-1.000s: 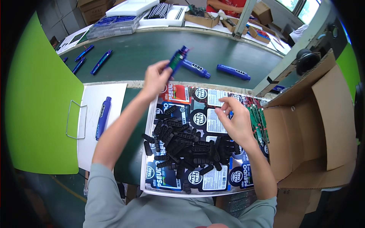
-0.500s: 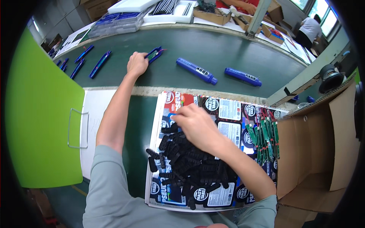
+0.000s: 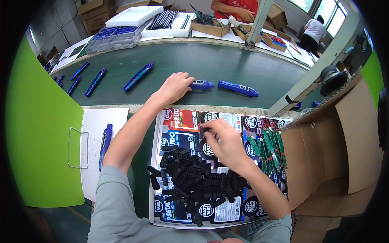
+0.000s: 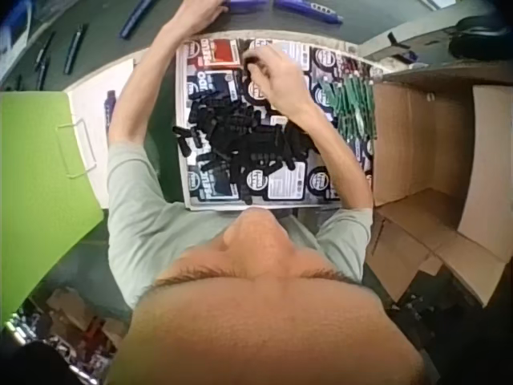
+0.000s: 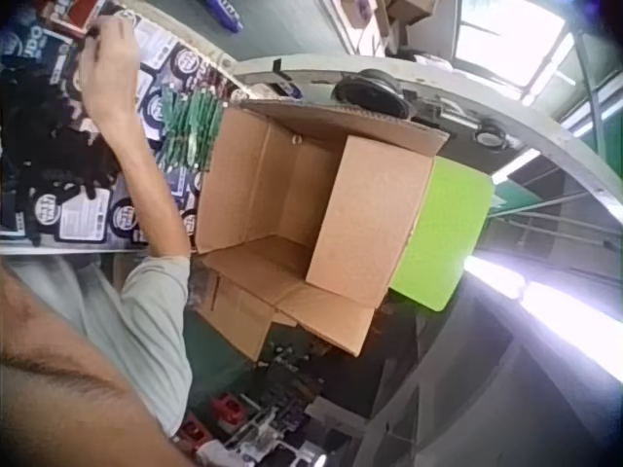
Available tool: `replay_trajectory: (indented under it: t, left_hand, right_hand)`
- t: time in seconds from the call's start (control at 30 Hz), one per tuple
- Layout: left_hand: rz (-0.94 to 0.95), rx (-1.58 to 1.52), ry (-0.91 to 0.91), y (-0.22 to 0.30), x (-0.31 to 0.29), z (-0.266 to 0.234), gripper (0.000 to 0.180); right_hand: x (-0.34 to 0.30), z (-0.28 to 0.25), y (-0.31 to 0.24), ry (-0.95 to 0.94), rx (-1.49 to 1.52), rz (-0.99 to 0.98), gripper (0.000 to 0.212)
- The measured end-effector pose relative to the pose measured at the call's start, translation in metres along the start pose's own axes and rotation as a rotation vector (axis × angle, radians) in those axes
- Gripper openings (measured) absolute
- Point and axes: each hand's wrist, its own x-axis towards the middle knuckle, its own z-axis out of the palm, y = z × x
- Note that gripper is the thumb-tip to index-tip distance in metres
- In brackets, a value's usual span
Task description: The person repeatedly picks up a blue plastic casing and a green circuit board, inserts the board into the casing, and places the assembled unit on the table. The person handles multiple identical units in a repetitive sequence throughout the clip.
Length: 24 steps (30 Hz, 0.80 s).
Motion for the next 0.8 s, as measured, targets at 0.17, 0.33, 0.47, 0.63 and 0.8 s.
replay_trajectory:
  t: [0.17, 0.33, 0.47, 0.63, 0.8]
  left_hand:
    - [-0.233, -0.884, 0.047, 0.06, -0.006, -0.021, 0.035]
    - [-0.39, -1.461, -0.131, 0.148, -0.047, -0.04, 0.039]
    - [-0.416, -1.579, -0.088, 0.184, -0.064, -0.044, 0.039]
    - [-0.461, -1.42, 0.018, 0.208, -0.065, -0.043, 0.034]
    - [-0.458, -1.159, 0.172, 0.219, -0.063, -0.036, 0.023]
  right_hand:
    - [-0.011, -0.041, 0.027, 0.345, 0.211, 0.25, 0.015]
    - [-0.005, -0.059, 0.008, 0.471, 0.379, 0.213, 0.015]
    - [-0.008, -0.06, -0.014, 0.494, -0.044, 0.115, 0.011]
    - [-0.023, -0.051, -0.008, 0.574, -0.333, 0.011, 0.014]
    - [-0.031, -0.048, -0.019, 0.693, -0.314, 0.112, 0.039]
